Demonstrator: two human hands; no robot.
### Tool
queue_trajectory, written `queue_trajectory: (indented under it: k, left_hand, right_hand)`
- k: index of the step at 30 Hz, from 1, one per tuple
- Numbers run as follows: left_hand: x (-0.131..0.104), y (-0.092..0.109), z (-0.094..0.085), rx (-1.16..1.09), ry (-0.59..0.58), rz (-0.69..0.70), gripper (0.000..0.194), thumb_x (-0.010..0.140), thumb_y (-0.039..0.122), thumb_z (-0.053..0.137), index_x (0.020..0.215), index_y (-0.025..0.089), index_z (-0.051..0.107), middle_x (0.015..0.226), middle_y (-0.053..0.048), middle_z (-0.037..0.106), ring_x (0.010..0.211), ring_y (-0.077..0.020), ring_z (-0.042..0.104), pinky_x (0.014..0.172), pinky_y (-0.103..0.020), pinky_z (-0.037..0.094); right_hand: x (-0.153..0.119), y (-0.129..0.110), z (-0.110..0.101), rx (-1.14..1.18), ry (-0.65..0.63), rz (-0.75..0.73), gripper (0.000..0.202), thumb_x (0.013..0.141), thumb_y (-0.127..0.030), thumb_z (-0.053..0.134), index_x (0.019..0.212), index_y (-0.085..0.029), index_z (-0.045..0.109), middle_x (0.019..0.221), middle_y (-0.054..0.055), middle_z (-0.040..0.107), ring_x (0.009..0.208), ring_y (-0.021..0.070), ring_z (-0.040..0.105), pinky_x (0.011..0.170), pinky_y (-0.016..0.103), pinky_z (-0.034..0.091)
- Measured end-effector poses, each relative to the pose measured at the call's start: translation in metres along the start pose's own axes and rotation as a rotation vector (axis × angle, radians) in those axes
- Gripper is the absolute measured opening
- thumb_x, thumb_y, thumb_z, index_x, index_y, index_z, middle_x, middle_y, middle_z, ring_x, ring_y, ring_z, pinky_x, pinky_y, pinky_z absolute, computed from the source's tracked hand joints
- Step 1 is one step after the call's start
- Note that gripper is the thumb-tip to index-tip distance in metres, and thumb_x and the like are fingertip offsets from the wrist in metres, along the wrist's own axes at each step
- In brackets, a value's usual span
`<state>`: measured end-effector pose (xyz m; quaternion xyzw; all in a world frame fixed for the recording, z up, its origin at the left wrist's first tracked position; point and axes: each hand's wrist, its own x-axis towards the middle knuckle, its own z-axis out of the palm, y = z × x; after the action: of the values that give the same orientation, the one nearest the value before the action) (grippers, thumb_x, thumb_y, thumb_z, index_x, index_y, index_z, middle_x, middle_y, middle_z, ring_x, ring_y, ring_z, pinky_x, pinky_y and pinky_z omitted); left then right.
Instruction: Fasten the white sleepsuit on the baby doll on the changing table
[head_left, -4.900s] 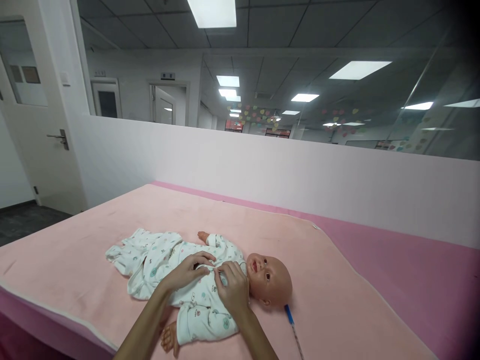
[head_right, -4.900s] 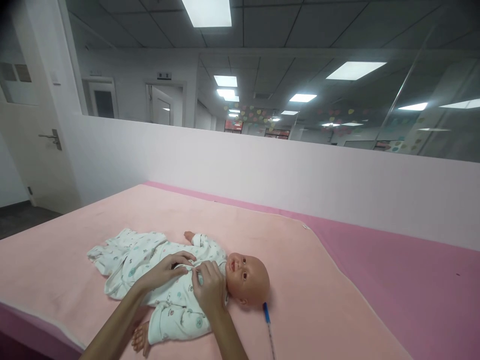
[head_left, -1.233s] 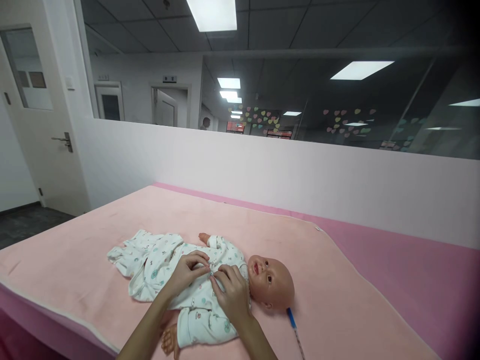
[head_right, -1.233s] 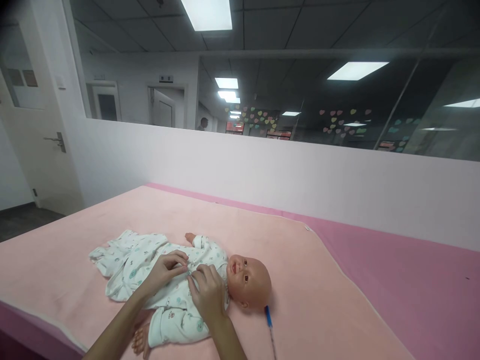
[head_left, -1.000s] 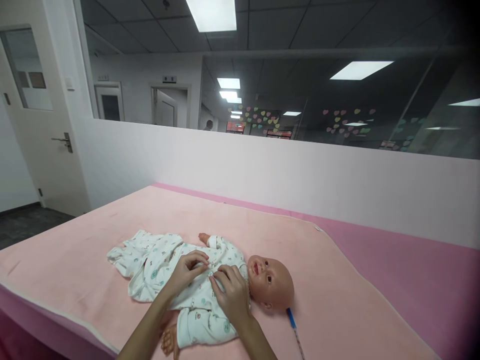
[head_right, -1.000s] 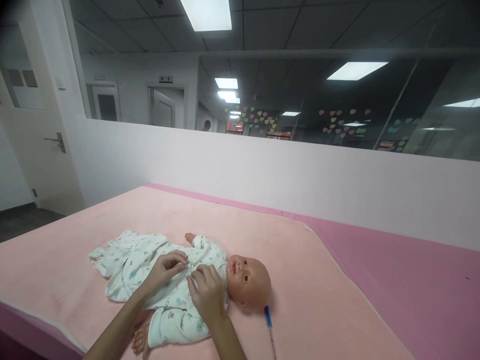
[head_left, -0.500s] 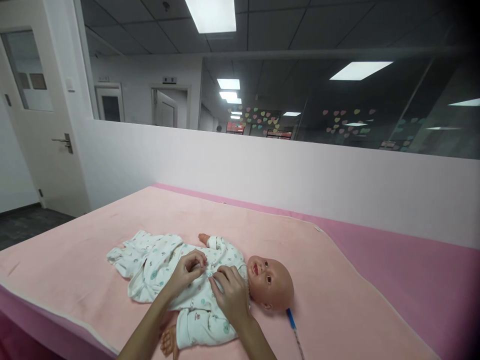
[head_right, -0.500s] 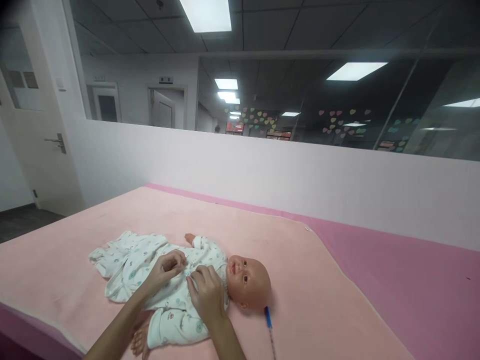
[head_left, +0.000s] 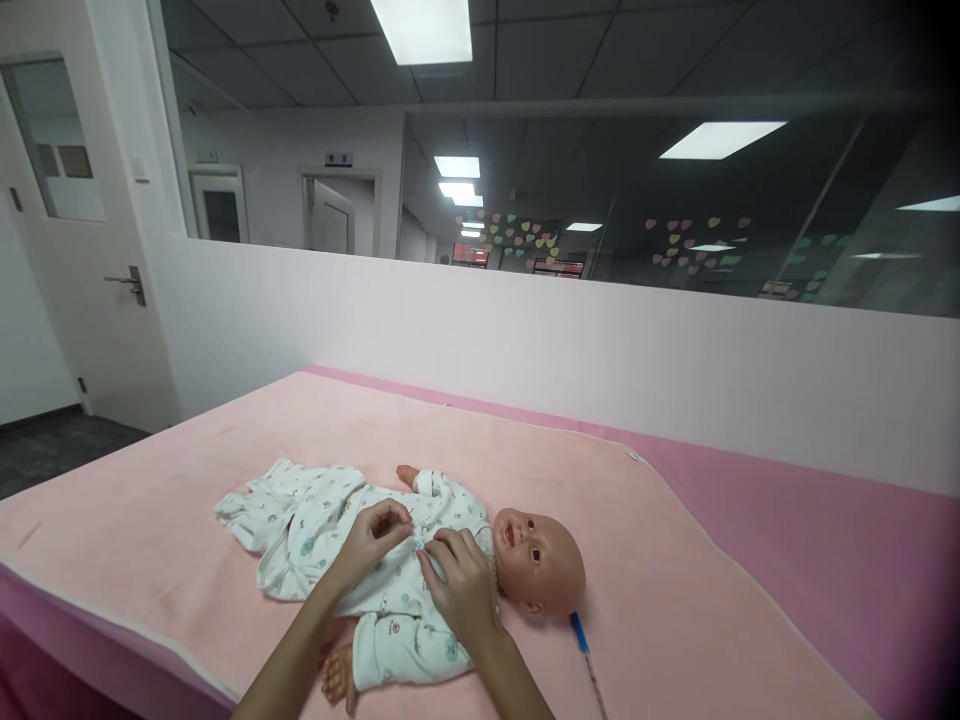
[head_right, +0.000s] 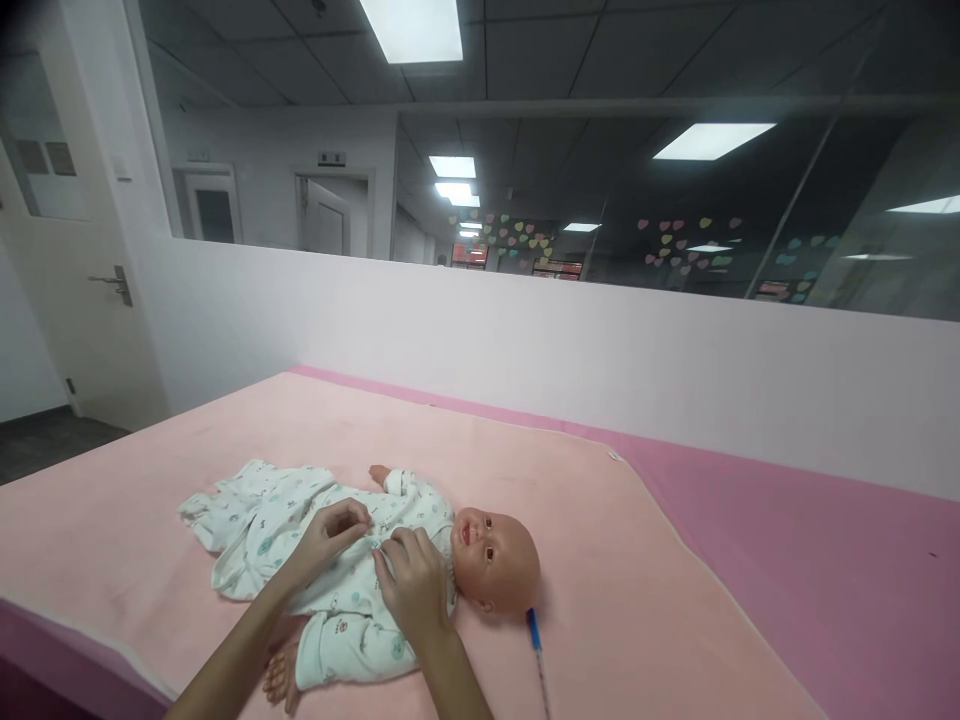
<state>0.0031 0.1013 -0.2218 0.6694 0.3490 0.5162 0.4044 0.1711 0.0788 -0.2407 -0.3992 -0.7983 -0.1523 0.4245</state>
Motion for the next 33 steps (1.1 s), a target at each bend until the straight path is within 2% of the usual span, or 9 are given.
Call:
queue_trajectory:
  k: [5, 10, 15, 18, 21, 23, 26, 30, 33]
  left_hand:
    - [-0.019, 0.002, -0.026, 0.349, 0.043, 0.019, 0.021, 0.079, 0.034, 0.052, 0.073, 0.017, 0.063, 0.075, -0.004, 0.061, 0.069, -0.0151, 0.054, 0.063, -0.026, 0.042]
    - [-0.044, 0.001, -0.057, 0.466, 0.008, -0.023, 0.021, 0.077, 0.036, 0.056, 0.089, 0.023, 0.067, 0.098, -0.006, 0.064, 0.091, -0.0207, 0.057, 0.08, -0.031, 0.044]
    - [-0.036, 0.008, -0.069, 0.513, -0.039, -0.018, 0.026, 0.081, 0.039, 0.05, 0.086, 0.023, 0.069, 0.093, -0.005, 0.065, 0.086, -0.0186, 0.059, 0.076, -0.028, 0.046]
    - [-0.028, 0.011, -0.081, 0.611, 0.016, 0.021, 0.028, 0.084, 0.038, 0.045, 0.088, 0.023, 0.069, 0.096, -0.005, 0.064, 0.088, -0.0186, 0.058, 0.079, -0.028, 0.045]
    - [-0.028, 0.01, -0.088, 0.796, 0.117, 0.054, 0.025, 0.083, 0.035, 0.046, 0.09, 0.027, 0.069, 0.109, -0.006, 0.059, 0.095, -0.0222, 0.056, 0.081, -0.033, 0.044]
    - [-0.031, 0.011, -0.084, 0.842, 0.166, 0.107, 0.025, 0.083, 0.031, 0.045, 0.092, 0.028, 0.068, 0.117, -0.006, 0.055, 0.1, -0.0236, 0.053, 0.083, -0.035, 0.043]
    - [-0.032, 0.015, -0.065, 0.718, 0.113, 0.151, 0.028, 0.085, 0.028, 0.043, 0.103, 0.029, 0.064, 0.118, -0.006, 0.055, 0.103, -0.0217, 0.052, 0.088, -0.035, 0.042]
    - [-0.023, 0.021, -0.039, 0.477, 0.01, 0.075, 0.03, 0.086, 0.034, 0.041, 0.105, 0.025, 0.063, 0.105, -0.006, 0.062, 0.099, -0.0199, 0.054, 0.088, -0.034, 0.043]
    - [-0.013, 0.017, -0.033, 0.367, -0.007, -0.008, 0.032, 0.085, 0.038, 0.041, 0.094, 0.022, 0.067, 0.094, -0.005, 0.065, 0.09, -0.0189, 0.057, 0.084, -0.032, 0.044]
  right_hand:
    - [0.001, 0.0, -0.002, 0.003, 0.009, -0.007, 0.012, 0.084, -0.02, 0.048, 0.074, -0.019, 0.055, 0.076, 0.004, 0.057, 0.07, 0.0142, 0.049, 0.061, 0.028, 0.037]
    - [0.003, -0.004, -0.003, -0.094, -0.017, -0.131, 0.013, 0.083, -0.014, 0.047, 0.074, -0.018, 0.055, 0.078, 0.005, 0.058, 0.068, 0.0142, 0.047, 0.059, 0.028, 0.033]
    - [0.019, -0.019, 0.003, -0.11, -0.091, -0.264, 0.01, 0.083, -0.015, 0.047, 0.076, -0.017, 0.054, 0.084, 0.006, 0.058, 0.076, 0.0166, 0.048, 0.065, 0.03, 0.036]
    - [0.032, -0.026, 0.01, -0.091, -0.139, -0.27, 0.005, 0.08, -0.016, 0.05, 0.077, -0.017, 0.054, 0.09, 0.007, 0.057, 0.086, 0.0193, 0.049, 0.079, 0.036, 0.038]
    - [0.04, -0.028, 0.016, -0.1, -0.164, -0.215, 0.007, 0.077, -0.021, 0.056, 0.081, -0.016, 0.055, 0.094, 0.009, 0.056, 0.097, 0.0224, 0.047, 0.095, 0.044, 0.032]
    - [0.042, -0.027, 0.02, -0.08, -0.16, -0.157, 0.012, 0.076, -0.025, 0.059, 0.083, -0.017, 0.055, 0.096, 0.009, 0.056, 0.101, 0.0235, 0.046, 0.1, 0.047, 0.028]
    - [0.039, -0.026, 0.022, 0.009, -0.147, -0.104, 0.009, 0.075, -0.025, 0.058, 0.081, -0.019, 0.054, 0.093, 0.006, 0.056, 0.097, 0.0211, 0.048, 0.1, 0.048, 0.027]
    - [0.034, -0.026, 0.022, 0.122, -0.125, -0.075, 0.005, 0.075, -0.017, 0.052, 0.077, -0.02, 0.05, 0.085, 0.002, 0.055, 0.088, 0.0166, 0.05, 0.096, 0.042, 0.032]
    - [0.031, -0.026, 0.022, 0.157, -0.079, -0.031, 0.007, 0.076, -0.014, 0.048, 0.072, -0.019, 0.046, 0.076, 0.002, 0.052, 0.079, 0.0151, 0.048, 0.086, 0.036, 0.037]
